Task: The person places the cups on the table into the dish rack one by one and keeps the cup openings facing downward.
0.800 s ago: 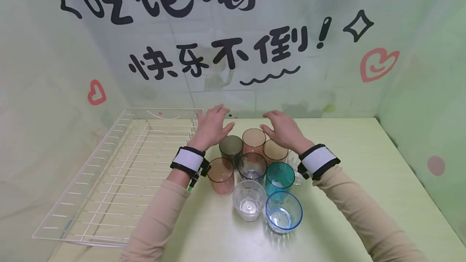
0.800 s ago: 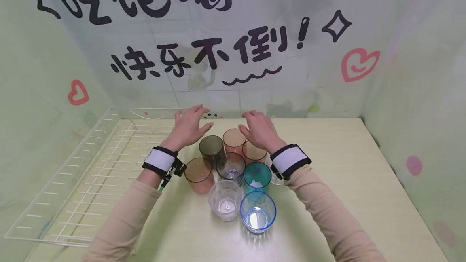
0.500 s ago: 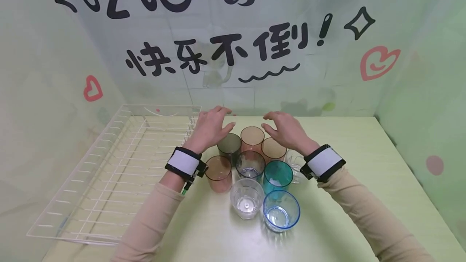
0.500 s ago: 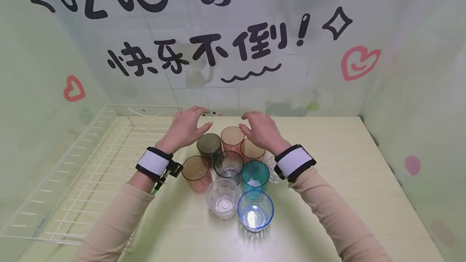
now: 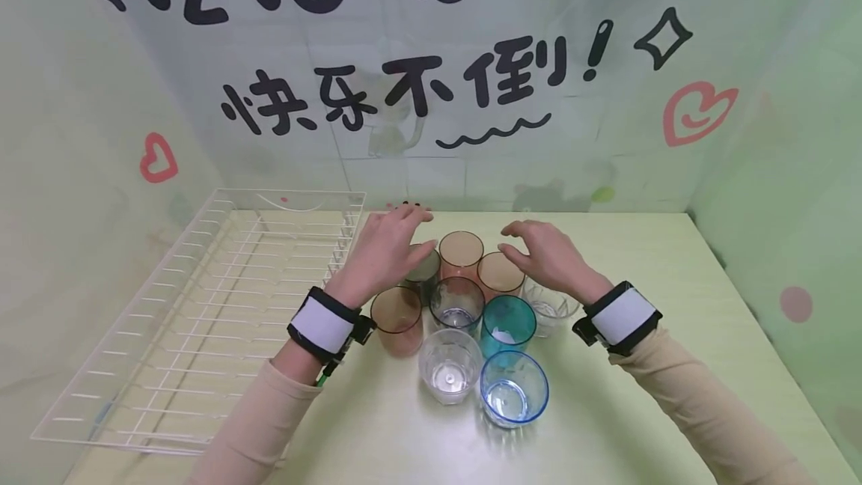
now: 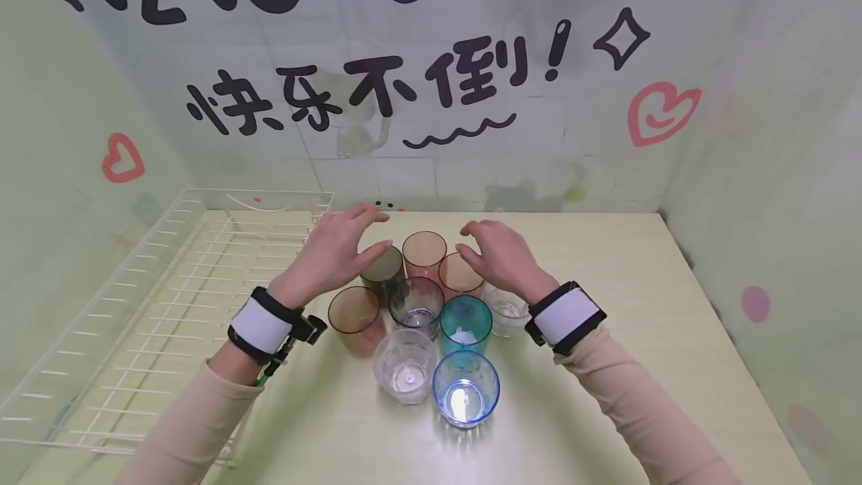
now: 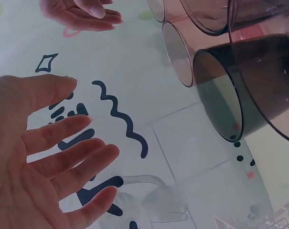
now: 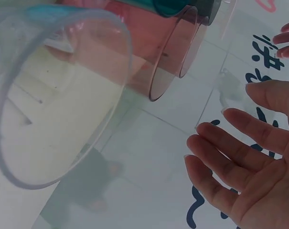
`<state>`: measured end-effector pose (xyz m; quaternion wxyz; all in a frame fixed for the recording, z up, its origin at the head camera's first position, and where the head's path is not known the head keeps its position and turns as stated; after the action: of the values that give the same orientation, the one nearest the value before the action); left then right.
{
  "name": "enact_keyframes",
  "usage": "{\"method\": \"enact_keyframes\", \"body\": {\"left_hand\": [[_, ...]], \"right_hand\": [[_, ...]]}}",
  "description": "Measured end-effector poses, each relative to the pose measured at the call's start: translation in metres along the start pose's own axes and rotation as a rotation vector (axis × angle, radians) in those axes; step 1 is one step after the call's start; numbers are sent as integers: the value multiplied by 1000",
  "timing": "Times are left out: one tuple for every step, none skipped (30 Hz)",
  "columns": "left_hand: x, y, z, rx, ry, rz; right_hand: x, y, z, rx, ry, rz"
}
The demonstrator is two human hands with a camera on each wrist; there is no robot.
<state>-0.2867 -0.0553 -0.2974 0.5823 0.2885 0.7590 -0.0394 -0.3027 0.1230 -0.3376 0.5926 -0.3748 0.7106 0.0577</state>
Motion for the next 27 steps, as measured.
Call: {"method": "enact_keyframes", "body": {"left_hand": [[-1, 1, 2, 4, -2, -5], [-1, 2, 3, 10, -4, -12], [-1, 3, 5, 15, -5, -13], [-2, 4, 6, 20, -9, -16], [-2, 5, 7, 25, -10, -17], [-2, 6, 9, 29, -12, -18], [-2, 7, 10, 32, -14, -18], [-2, 8, 11, 35, -17, -20], [-2, 9, 12, 37, -18, -21], [-2, 9, 13, 38, -19, -23], [-1, 9, 14, 37, -21, -25], [0, 9, 16, 36, -24, -25], [1, 9, 17, 39, -25, -25], [1, 10, 18, 45, -21, -28], [2, 10, 20, 52, -18, -28], [2, 11, 22, 58, -15, -27], [3, 11, 24, 65, -12, -26], [3, 12, 26, 72, -7, -25], [3, 12, 27, 79, -2, -23], [4, 13, 29, 84, 0, -24], [4, 13, 31, 88, 2, -20], [5, 13, 32, 89, 1, -16], [5, 13, 34, 91, 0, -13], [6, 13, 35, 92, -1, -12], [6, 13, 36, 92, -3, -11], [7, 13, 37, 91, -5, -10], [7, 13, 38, 90, -6, -8]], "right_hand": [[0, 1, 2, 0, -1, 0], [0, 2, 4, 1, -2, 0], [0, 3, 5, 4, -4, 1], [0, 5, 7, 6, -5, 3], [0, 6, 9, 9, -5, 6], [0, 8, 10, 12, -5, 7], [0, 9, 12, 14, -4, 9], [1, 11, 13, 16, -4, 10], [1, 12, 14, 16, -5, 13], [2, 14, 15, 15, -6, 14], [2, 15, 17, 15, -8, 14], [3, 16, 18, 16, -10, 16], [4, 17, 19, 18, -13, 17], [4, 19, 21, 20, -16, 16], [5, 20, 22, 22, -18, 16], [5, 21, 24, 26, -20, 14], [6, 23, 25, 33, -23, 14], [6, 24, 27, 37, -25, 13], [7, 25, 28, 40, -27, 14], [7, 26, 29, 42, -30, 15], [7, 28, 31, 45, -34, 16], [8, 30, 32, 49, -39, 18], [8, 31, 34, 51, -43, 21], [8, 33, 36, 53, -48, 21], [9, 34, 37, 55, -53, 21], [9, 36, 39, 60, -58, 20], [9, 38, 41, 64, -64, 18]]}}
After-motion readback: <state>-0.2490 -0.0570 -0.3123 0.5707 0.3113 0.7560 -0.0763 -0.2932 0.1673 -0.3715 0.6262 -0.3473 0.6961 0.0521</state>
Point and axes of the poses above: each hand's wrist, its own z-axis away from the middle knuckle, its own x-axis out of the palm, y = z × x, the point moved 9 cm from there along -z, towards the middle knuckle, and after that the axes turned 6 degrees about -x, right-handed, at the moved point
